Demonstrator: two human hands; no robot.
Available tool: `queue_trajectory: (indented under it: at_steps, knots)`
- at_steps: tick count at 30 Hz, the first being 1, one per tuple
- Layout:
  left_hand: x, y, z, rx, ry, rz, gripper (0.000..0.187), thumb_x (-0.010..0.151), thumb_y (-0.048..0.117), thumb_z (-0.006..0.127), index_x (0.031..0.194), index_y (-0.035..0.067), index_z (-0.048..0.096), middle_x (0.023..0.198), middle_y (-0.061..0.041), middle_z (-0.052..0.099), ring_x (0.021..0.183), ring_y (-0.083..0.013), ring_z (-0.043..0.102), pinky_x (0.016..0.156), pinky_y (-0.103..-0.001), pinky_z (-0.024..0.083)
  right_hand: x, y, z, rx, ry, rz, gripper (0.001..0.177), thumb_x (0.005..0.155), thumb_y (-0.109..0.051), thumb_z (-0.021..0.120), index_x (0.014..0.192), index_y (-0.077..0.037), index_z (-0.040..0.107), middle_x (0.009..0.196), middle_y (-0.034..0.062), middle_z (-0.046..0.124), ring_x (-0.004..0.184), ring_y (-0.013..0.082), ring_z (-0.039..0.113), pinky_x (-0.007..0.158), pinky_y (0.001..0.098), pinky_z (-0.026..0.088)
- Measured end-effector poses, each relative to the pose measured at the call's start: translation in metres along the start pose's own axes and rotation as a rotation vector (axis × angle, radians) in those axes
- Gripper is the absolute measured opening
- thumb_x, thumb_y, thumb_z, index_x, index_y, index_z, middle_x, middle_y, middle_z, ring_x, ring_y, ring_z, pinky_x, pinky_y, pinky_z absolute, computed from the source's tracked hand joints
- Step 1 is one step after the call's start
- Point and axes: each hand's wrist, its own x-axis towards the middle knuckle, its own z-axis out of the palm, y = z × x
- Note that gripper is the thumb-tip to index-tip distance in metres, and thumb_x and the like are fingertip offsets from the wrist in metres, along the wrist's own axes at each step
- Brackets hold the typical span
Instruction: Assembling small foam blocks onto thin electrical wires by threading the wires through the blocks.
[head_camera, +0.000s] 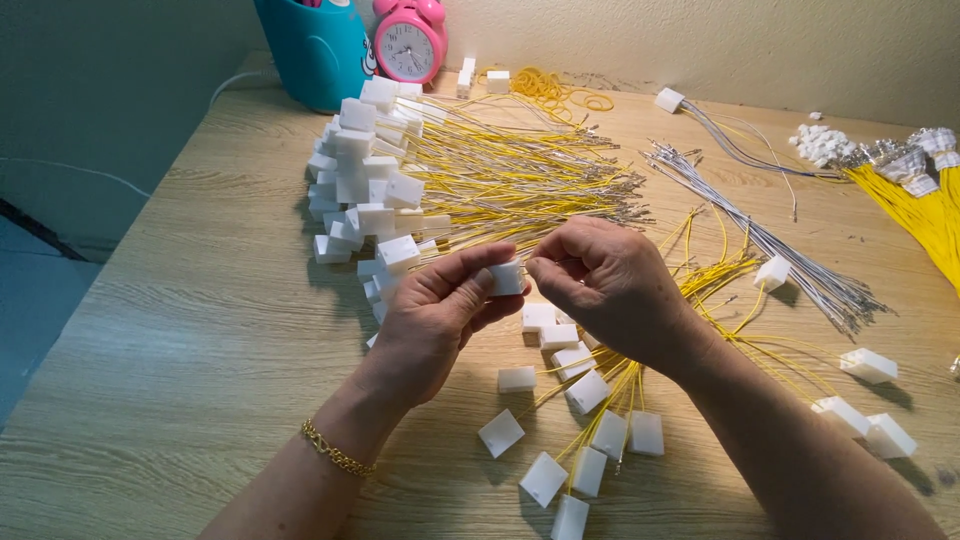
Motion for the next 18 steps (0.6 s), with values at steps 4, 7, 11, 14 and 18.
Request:
queue_trajectory:
  at_steps: [4, 7, 11, 14, 18]
  knots:
    - [-0.001, -0.002, 0.002, 0.057, 0.002, 0.030, 0.031, 0.096, 0.002, 0.050, 0.124, -0.003, 0.062, 0.116, -0.023, 0.066, 0.105, -0.0259, 0.063, 0.091, -0.047, 0.057, 0.000, 0.003, 0.001, -0.017, 0.001, -0.017, 0.006, 0.082, -0.012, 0.073, 0.077, -0.008, 0.074, 0.053, 0.0048, 0.048, 0.057, 0.0147, 0.051, 0.055, 0.0270, 0.046]
    - [-0.001, -0.001, 0.004, 0.123, -0.005, 0.025, 0.030, 0.096, 0.002, 0.050, 0.123, -0.001, 0.063, 0.112, -0.023, 0.068, 0.101, -0.0280, 0.065, 0.090, -0.049, 0.057, -0.001, 0.005, 0.001, -0.065, -0.011, 0.007, 0.007, 0.082, -0.016, 0.073, 0.077, -0.011, 0.073, 0.055, 0.0050, 0.049, 0.058, 0.0159, 0.052, 0.056, 0.0291, 0.047]
    - [0.001, 0.001, 0.001, 0.114, 0.011, 0.025, 0.030, 0.096, 0.002, 0.050, 0.123, -0.001, 0.063, 0.111, -0.022, 0.068, 0.100, -0.0261, 0.066, 0.089, -0.045, 0.059, 0.002, 0.000, -0.005, -0.043, -0.090, -0.003, 0.008, 0.086, -0.014, 0.068, 0.085, -0.008, 0.074, 0.062, 0.0087, 0.057, 0.061, 0.0185, 0.055, 0.059, 0.0326, 0.049]
    - [0.002, 0.007, -0.001, 0.102, 0.031, 0.029, 0.030, 0.096, 0.002, 0.050, 0.124, 0.000, 0.063, 0.110, -0.021, 0.068, 0.098, -0.0252, 0.067, 0.088, -0.044, 0.060, 0.002, -0.004, -0.009, -0.047, -0.178, 0.017, 0.015, 0.089, -0.018, 0.066, 0.096, -0.007, 0.073, 0.074, 0.0122, 0.064, 0.069, 0.0235, 0.059, 0.066, 0.0386, 0.051]
    - [0.005, 0.024, -0.004, 0.133, 0.073, 0.077, 0.030, 0.095, 0.006, 0.054, 0.124, 0.000, 0.062, 0.101, -0.020, 0.070, 0.089, -0.0232, 0.070, 0.082, -0.039, 0.062, 0.003, 0.006, -0.012, -0.084, -0.329, 0.192, 0.020, 0.094, -0.023, 0.059, 0.087, -0.009, 0.072, 0.063, 0.0098, 0.064, 0.061, 0.0240, 0.058, 0.064, 0.0377, 0.050]
